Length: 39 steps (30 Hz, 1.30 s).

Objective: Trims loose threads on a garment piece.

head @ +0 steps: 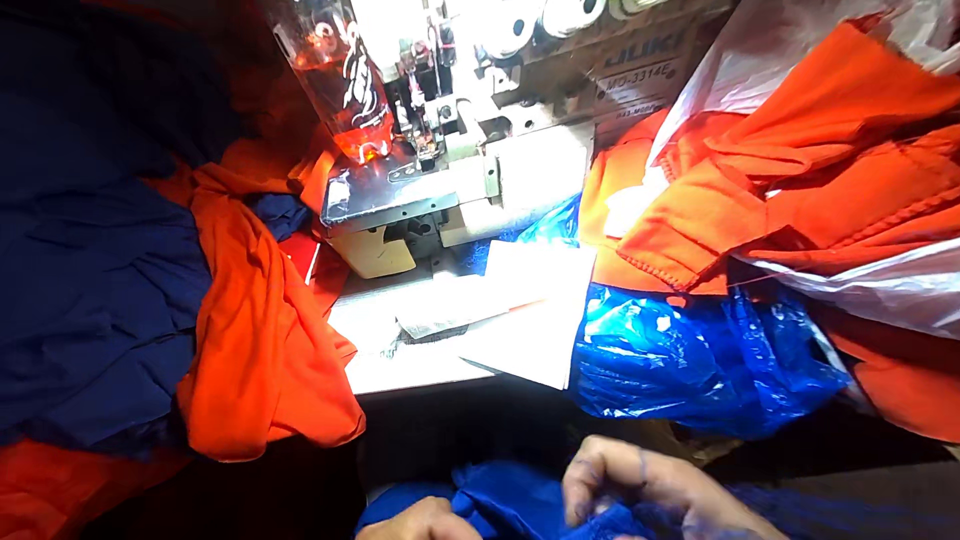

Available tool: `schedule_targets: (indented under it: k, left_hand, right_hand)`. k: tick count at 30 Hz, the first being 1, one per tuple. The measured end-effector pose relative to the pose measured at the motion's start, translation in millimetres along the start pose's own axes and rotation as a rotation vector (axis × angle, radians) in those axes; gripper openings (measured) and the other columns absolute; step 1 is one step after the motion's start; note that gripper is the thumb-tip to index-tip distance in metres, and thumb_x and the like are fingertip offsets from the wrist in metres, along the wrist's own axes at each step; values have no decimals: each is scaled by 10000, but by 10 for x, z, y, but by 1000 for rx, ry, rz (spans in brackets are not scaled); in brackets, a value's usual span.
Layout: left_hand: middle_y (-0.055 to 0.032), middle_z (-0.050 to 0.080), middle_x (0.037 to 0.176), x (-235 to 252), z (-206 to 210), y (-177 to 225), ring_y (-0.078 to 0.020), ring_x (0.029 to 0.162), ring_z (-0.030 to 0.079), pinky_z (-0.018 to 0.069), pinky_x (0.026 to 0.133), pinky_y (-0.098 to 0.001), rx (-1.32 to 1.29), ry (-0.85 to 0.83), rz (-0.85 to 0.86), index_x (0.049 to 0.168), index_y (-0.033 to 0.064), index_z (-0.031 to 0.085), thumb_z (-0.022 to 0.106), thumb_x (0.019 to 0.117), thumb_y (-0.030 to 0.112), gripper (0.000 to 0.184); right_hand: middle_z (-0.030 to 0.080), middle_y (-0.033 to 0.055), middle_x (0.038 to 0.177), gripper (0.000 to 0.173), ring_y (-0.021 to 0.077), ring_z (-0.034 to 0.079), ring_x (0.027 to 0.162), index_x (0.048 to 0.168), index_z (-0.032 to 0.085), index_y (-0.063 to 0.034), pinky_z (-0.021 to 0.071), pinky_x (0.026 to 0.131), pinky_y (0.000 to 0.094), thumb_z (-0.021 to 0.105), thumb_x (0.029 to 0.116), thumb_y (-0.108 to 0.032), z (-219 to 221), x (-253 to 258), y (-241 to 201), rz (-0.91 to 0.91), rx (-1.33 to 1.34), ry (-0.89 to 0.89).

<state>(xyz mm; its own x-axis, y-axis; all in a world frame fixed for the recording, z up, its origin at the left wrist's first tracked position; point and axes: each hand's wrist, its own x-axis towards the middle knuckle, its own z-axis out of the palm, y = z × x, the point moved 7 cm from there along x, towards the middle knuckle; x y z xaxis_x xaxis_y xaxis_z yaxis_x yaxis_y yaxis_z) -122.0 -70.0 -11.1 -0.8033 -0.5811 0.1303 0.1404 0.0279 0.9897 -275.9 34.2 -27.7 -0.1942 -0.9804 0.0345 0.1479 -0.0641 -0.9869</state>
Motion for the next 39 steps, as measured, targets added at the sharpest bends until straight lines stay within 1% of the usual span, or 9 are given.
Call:
schedule_targets:
  k: [4, 6, 8, 10, 13, 19, 27, 35, 39]
  left_hand:
    - [129, 662, 841, 204, -72, 127, 116, 799, 589, 490, 717, -91, 234, 47, -2, 908, 110, 668, 604, 1018, 176, 144]
    - [33, 657, 824, 304, -127, 129, 60, 756, 592, 492, 672, -104, 512, 130, 16, 904, 22, 675, 675, 940, 91, 78]
    - [-66, 670, 899, 349, -153, 130, -36, 796, 607, 504, 706, -159, 833, 156, 30, 1008, -8, 702, 712, 918, 162, 193]
    - [-126, 693, 985, 346, -132, 174, -111, 865, 639, 531, 764, -225, 950, 135, 21, 1114, -27, 684, 702, 920, 172, 278]
    - [-174, 712, 982, 290, -34, 266, -172, 879, 659, 537, 794, -288, 880, 73, 17, 1192, -64, 676, 688, 933, 142, 331]
    - [-194, 701, 886, 280, 195, 278, -167, 795, 628, 509, 744, -219, 800, -23, 48, 1163, -117, 713, 650, 961, 100, 303]
    - [-187, 704, 878, 337, 227, 222, -161, 795, 640, 511, 734, -206, 851, -42, 52, 1164, -108, 721, 615, 975, 93, 295]
    - [-179, 700, 867, 349, 253, 217, -123, 785, 632, 504, 733, -171, 813, 16, 62, 1129, -118, 722, 635, 958, 93, 285]
    - [-177, 719, 894, 338, 259, 186, -90, 848, 660, 519, 802, -151, 728, 82, 92, 1095, -126, 718, 615, 954, 62, 257]
  right_hand:
    - [640, -177, 885, 96, -105, 582, 815, 985, 674, -155, 486, 724, 118, 626, 1011, -234, 147, 61, 163, 76, 218, -60]
    - [628, -193, 848, 90, -105, 559, 736, 987, 670, -208, 455, 639, 107, 592, 1031, -218, 136, 81, 178, 131, 288, 20]
    - [625, -172, 813, 143, -87, 547, 680, 991, 655, -205, 439, 591, 113, 538, 1046, -142, 116, 97, 190, 181, 352, 125]
    - [638, -158, 804, 203, -78, 556, 666, 988, 658, -201, 450, 584, 117, 495, 1054, -101, 93, 117, 220, 201, 394, 221]
    - [644, -159, 828, 232, -71, 574, 696, 986, 640, -196, 469, 608, 126, 452, 1071, -91, 67, 155, 240, 196, 367, 283]
    - [681, -157, 889, 216, -54, 633, 780, 1031, 649, -181, 529, 677, 147, 453, 1075, -100, 16, 210, 248, 194, 293, 345]
    - [672, -164, 879, 243, -77, 613, 781, 1005, 685, -177, 518, 690, 127, 466, 1065, -91, -18, 246, 221, 131, 268, 372]
    - [691, -142, 887, 231, -52, 643, 803, 1017, 688, -164, 547, 724, 153, 476, 1063, -87, -12, 221, 208, 114, 264, 383]
    - [684, -153, 891, 203, -66, 622, 785, 1031, 693, -168, 525, 698, 136, 504, 1058, -101, -5, 209, 184, 101, 275, 381]
